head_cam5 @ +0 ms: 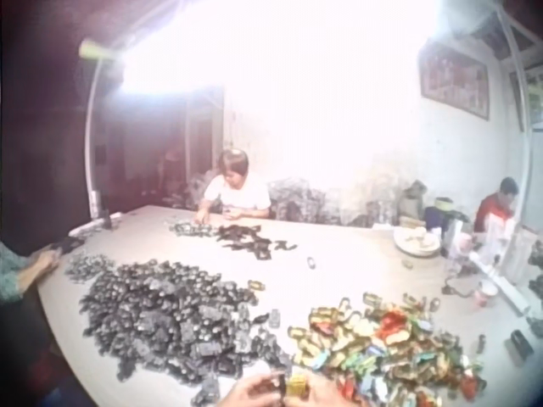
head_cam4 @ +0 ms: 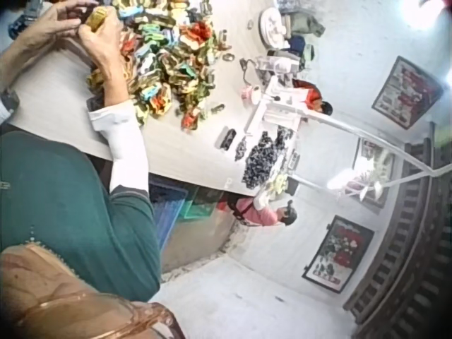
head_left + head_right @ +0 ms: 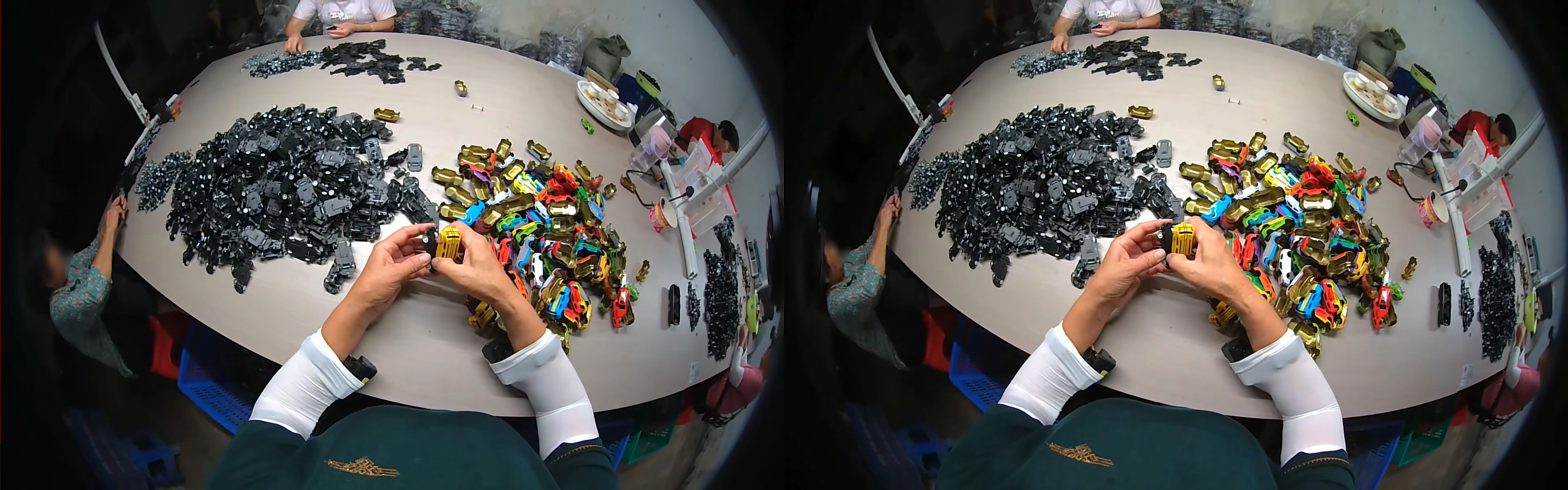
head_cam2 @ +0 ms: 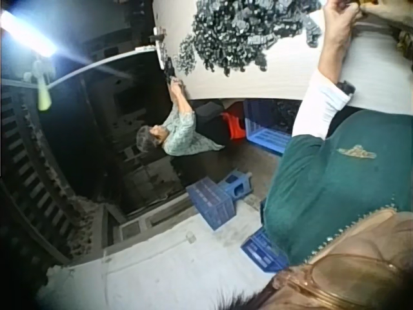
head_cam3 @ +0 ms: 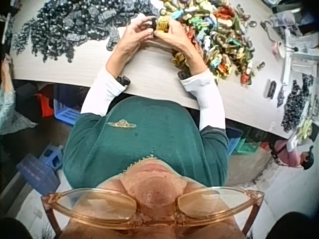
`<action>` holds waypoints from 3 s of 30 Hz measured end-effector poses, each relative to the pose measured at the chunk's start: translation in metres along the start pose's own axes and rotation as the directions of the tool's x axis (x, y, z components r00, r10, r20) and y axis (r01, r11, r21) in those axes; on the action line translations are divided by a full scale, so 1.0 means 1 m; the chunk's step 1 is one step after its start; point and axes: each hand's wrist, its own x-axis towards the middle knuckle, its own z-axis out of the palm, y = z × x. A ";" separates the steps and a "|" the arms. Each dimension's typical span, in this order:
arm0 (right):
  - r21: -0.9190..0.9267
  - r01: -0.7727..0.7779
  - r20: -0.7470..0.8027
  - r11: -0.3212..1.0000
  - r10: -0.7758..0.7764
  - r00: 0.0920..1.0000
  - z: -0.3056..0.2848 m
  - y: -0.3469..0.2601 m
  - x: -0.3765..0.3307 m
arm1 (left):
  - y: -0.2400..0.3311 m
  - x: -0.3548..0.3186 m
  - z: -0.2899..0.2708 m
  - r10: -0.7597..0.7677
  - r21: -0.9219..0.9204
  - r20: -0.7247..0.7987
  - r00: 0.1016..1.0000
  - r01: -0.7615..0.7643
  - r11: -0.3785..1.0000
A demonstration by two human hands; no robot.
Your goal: The person assembles small keychain components by hand at a table. They repeatedly pick up a black plastic base and a colored plastic piece, press them together, and place the finished unit on the table. The process continues with different colored pieces throughout the clip.
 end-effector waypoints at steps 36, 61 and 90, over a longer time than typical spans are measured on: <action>-0.296 0.187 -0.177 0.937 -0.247 0.953 0.019 -0.026 -0.014 | -0.020 0.005 -0.011 0.258 0.293 -0.152 0.954 -0.206 0.934; 0.108 -0.143 -0.197 0.984 0.163 0.967 0.024 -0.001 -0.006 | -0.013 0.002 -0.008 0.245 0.047 -0.262 0.934 -0.241 0.969; -0.479 0.313 -0.159 0.820 -0.432 0.888 0.028 -0.009 -0.015 | -0.012 -0.004 -0.006 0.206 0.310 -0.133 0.969 -0.157 0.938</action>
